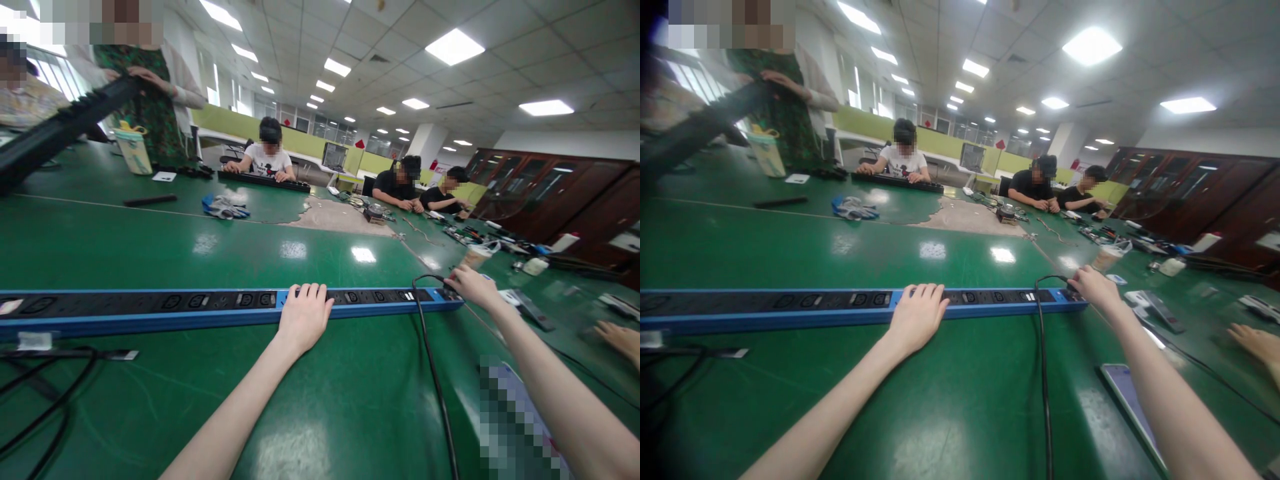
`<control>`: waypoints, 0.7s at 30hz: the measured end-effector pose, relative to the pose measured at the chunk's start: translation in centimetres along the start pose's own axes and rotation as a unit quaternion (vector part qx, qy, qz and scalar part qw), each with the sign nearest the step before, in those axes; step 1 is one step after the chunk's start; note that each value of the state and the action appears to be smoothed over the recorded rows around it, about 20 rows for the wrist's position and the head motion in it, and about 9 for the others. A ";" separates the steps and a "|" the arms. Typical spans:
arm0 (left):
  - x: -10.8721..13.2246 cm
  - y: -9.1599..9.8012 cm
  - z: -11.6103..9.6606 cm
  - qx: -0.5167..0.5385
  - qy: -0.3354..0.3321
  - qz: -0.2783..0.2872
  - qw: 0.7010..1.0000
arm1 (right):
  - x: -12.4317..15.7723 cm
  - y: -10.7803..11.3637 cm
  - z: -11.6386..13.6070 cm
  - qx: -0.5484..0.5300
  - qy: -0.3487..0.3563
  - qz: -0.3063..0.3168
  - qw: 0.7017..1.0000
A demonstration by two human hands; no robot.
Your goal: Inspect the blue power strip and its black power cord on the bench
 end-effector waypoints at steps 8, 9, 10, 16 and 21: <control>-0.1 -0.1 0.0 0.003 0.003 -0.003 1.000 | -0.4 -1.1 -2.3 -0.080 0.065 0.098 0.990; -0.1 -0.1 0.0 0.003 0.002 -0.003 1.000 | -0.4 -0.8 -2.4 -0.063 0.065 0.096 0.991; -0.1 -0.2 0.0 0.002 0.002 -0.003 1.000 | -0.4 -0.4 -2.5 -0.041 0.057 0.085 0.994; 0.0 -0.2 0.0 0.003 0.003 -0.004 1.000 | 0.5 0.1 -3.5 0.050 -0.078 0.024 0.995; -0.1 -0.1 -0.1 0.007 0.007 -0.004 1.000 | 1.0 -1.4 -4.0 0.048 -0.105 0.028 0.993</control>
Point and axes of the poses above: each hand's wrist, its own x-axis away from the middle knuckle, its own y-axis out of the back of the hand, z = x × y, the point moved 4 cm from there along -x, towards the middle knuckle, and after that the axes turned 3 degrees about -z, right-handed, at the moved point
